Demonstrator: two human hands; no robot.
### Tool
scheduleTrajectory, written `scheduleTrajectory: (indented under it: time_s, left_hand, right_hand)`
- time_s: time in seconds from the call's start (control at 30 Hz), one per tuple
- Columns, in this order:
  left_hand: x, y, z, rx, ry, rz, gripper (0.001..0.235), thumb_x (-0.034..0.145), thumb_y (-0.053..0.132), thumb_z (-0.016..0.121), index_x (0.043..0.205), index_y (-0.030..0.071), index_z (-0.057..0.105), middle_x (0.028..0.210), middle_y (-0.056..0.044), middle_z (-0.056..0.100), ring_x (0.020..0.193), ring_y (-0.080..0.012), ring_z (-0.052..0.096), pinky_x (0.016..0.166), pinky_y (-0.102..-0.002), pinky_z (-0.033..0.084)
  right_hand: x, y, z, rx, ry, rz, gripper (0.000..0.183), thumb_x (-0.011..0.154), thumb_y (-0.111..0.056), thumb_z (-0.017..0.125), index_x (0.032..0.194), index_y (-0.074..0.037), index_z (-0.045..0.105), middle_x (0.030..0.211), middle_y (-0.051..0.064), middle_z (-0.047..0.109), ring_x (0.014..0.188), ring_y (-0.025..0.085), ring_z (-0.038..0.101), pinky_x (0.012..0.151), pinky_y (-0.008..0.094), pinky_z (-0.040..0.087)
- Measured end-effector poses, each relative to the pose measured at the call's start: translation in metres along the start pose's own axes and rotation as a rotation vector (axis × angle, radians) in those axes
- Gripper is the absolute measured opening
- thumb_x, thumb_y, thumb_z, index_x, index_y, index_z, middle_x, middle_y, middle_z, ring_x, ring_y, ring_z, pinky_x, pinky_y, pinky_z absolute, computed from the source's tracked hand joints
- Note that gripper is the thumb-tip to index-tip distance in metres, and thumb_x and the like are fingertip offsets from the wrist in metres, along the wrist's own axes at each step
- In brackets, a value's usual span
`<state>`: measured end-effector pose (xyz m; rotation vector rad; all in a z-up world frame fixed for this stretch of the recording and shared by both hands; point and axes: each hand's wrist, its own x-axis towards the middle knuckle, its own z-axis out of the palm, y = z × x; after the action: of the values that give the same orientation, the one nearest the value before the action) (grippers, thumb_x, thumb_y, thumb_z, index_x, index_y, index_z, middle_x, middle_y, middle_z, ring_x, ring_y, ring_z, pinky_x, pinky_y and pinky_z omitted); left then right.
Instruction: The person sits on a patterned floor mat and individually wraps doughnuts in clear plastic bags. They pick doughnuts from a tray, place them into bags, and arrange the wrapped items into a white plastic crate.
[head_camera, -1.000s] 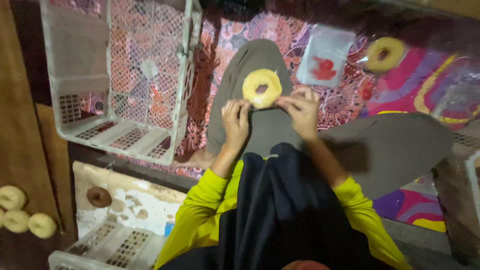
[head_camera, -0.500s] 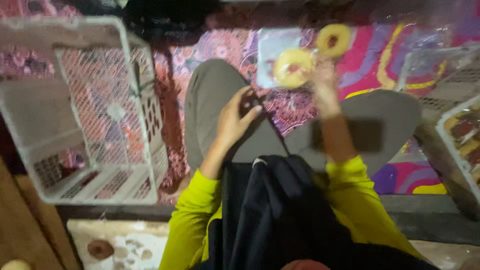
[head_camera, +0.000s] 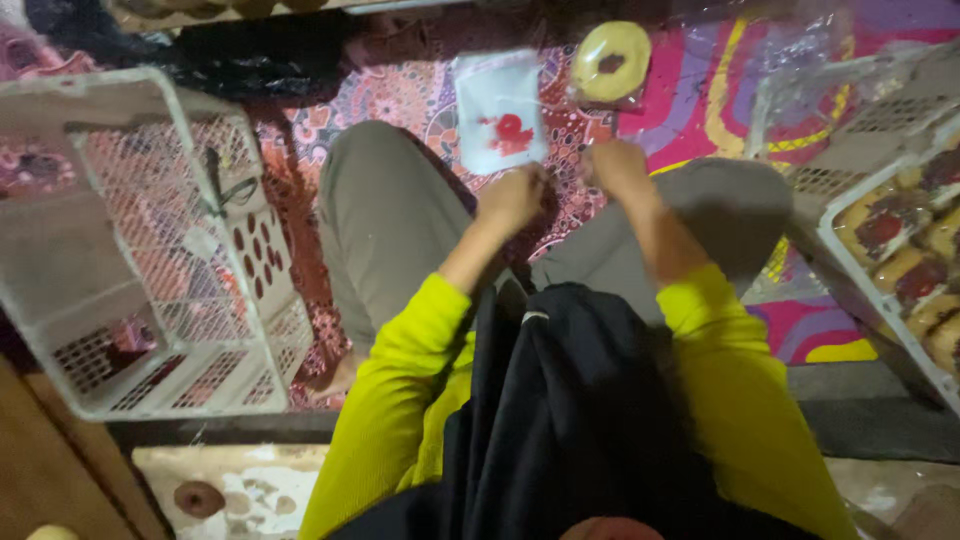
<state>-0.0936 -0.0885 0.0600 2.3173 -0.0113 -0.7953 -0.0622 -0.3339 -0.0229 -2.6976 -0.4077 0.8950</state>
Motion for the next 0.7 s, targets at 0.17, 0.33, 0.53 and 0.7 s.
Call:
scheduleTrajectory:
  time_s: [0.17,0.33,0.53,0.7]
  left_hand:
    - [-0.073,-0.014,-0.055,-0.525,0.361,0.380,0.094,0.094,0.031,0.083,0.151,-0.013,0.023,0.143,-0.039,0.043,0.132,-0.0503,0.046,0.109,-0.055,0.039]
    - [-0.099,0.015,-0.045,-1.016,0.551,0.359,0.064,0.104,0.024,0.064,0.150,-0.016,0.044,0.140,-0.033,0.060,0.129,-0.0366,0.058,0.108,-0.039,0.047]
    - [-0.115,0.006,-0.101,-1.565,0.247,0.179,0.040,0.110,0.015,0.046,0.142,-0.008,0.054,0.133,-0.021,0.067,0.113,-0.0267,0.068,0.098,-0.038,0.054]
    - [-0.131,-0.002,-0.122,-1.545,-0.074,0.289,0.038,0.110,0.012,0.048,0.141,-0.009,0.055,0.133,-0.020,0.068,0.121,-0.0263,0.067,0.108,-0.039,0.052]
  right_hand:
    - [0.003,-0.037,-0.037,0.848,-0.041,0.103,0.033,0.090,-0.041,0.078,0.100,-0.010,0.073,0.083,0.005,0.073,0.072,0.018,0.067,0.063,0.033,0.052]
    - [-0.079,-0.160,-0.058,1.412,-0.004,0.075,0.023,0.096,-0.031,0.073,0.094,-0.009,0.072,0.080,0.003,0.072,0.063,0.011,0.065,0.055,0.024,0.048]
    - [-0.151,-0.250,-0.142,0.383,0.911,-0.427,0.024,0.093,-0.021,0.079,0.103,-0.003,0.067,0.102,0.012,0.067,0.098,0.026,0.066,0.085,0.039,0.054]
    - [-0.166,-0.278,-0.179,-0.175,0.551,-0.883,0.024,0.087,-0.014,0.076,0.106,-0.003,0.068,0.108,0.012,0.066,0.109,0.030,0.064,0.101,0.049,0.050]
